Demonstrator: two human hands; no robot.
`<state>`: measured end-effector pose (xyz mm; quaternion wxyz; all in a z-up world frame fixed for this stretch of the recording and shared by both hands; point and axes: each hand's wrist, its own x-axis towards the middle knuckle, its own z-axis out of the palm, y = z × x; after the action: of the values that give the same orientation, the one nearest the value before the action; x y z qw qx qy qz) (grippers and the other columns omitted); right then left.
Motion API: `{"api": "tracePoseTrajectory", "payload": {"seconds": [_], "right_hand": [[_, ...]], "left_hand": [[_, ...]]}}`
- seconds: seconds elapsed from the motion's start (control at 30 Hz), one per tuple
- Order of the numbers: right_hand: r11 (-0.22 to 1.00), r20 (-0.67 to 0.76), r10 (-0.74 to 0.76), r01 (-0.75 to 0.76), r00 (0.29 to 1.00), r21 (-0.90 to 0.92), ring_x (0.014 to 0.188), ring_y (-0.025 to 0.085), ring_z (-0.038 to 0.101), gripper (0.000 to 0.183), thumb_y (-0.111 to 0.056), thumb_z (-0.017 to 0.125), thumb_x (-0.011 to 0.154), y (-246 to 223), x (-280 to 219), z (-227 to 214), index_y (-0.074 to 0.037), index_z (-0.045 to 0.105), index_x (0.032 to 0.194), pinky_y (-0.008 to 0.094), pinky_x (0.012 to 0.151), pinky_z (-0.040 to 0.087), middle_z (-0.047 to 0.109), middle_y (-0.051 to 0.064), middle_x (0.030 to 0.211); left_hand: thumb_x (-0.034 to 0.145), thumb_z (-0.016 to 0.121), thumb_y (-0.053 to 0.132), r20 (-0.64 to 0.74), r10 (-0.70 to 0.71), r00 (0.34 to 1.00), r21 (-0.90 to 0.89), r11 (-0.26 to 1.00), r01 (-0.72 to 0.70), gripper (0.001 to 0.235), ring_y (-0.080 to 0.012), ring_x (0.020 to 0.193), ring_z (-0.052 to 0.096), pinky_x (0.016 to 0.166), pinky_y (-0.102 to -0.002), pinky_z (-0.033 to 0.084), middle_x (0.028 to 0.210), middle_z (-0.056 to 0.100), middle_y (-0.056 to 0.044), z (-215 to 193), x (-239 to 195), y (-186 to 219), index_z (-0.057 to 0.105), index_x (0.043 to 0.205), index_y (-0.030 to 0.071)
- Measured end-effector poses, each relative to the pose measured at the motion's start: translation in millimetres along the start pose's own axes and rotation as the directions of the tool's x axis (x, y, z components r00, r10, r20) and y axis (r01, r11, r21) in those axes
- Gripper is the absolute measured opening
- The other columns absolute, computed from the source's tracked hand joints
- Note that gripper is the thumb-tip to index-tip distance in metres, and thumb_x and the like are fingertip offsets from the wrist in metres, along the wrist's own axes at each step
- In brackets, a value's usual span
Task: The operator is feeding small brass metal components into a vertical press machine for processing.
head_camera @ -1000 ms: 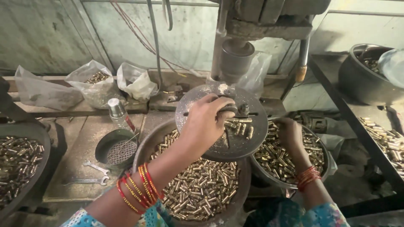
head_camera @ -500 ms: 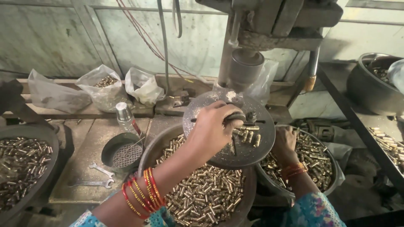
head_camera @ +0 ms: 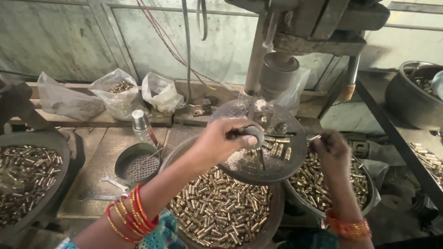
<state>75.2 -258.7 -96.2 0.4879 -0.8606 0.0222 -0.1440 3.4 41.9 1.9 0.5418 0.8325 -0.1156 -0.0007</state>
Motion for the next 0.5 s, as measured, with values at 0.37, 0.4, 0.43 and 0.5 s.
{"api": "tracePoseTrajectory", "payload": {"seconds": [0.37, 0.4, 0.43, 0.5], "right_hand": [[0.583, 0.128, -0.116, -0.037, 0.985, 0.811, 0.088, 0.015, 0.07, 0.021, 0.011, 0.067, 0.089, -89, -62, 19, -0.003, 0.067, 0.105, 0.029, 0.08, 0.059, 0.072, 0.009, 0.098], [0.583, 0.131, -0.116, -0.039, 0.985, 0.812, 0.088, 0.015, 0.07, 0.021, 0.011, 0.067, 0.089, -87, -62, 23, -0.003, 0.067, 0.105, 0.029, 0.08, 0.059, 0.072, 0.009, 0.098], [0.574, 0.128, -0.148, -0.021, 0.981, 0.819, 0.088, 0.015, 0.07, 0.021, 0.011, 0.068, 0.089, -85, -63, 27, -0.003, 0.067, 0.105, 0.029, 0.08, 0.06, 0.072, 0.009, 0.099], [0.566, 0.125, -0.179, -0.002, 0.976, 0.825, 0.088, 0.015, 0.071, 0.02, 0.012, 0.068, 0.089, -83, -64, 32, -0.002, 0.067, 0.104, 0.03, 0.081, 0.061, 0.073, 0.009, 0.099]], "left_hand": [[0.095, 0.066, 0.014, 0.231, 0.015, 0.973, -0.665, 0.732, 0.147, 0.037, -0.0152, 0.1, 0.068, 0.097, -0.033, 0.055, 0.112, 0.076, -0.005, 22, 2, -6, 0.069, 0.132, 0.01], [0.095, 0.066, 0.014, 0.229, 0.013, 0.973, -0.665, 0.732, 0.146, 0.037, -0.0152, 0.1, 0.068, 0.097, -0.033, 0.055, 0.112, 0.076, -0.005, 22, 2, -10, 0.069, 0.132, 0.01], [0.096, 0.066, 0.013, 0.223, 0.051, 0.974, -0.672, 0.731, 0.115, 0.037, -0.0152, 0.1, 0.068, 0.097, -0.033, 0.055, 0.111, 0.076, -0.005, 22, 3, -13, 0.069, 0.132, 0.009], [0.096, 0.067, 0.012, 0.217, 0.09, 0.972, -0.68, 0.728, 0.084, 0.037, -0.0153, 0.101, 0.068, 0.097, -0.032, 0.056, 0.11, 0.076, -0.005, 22, 5, -18, 0.069, 0.132, 0.007]]}}
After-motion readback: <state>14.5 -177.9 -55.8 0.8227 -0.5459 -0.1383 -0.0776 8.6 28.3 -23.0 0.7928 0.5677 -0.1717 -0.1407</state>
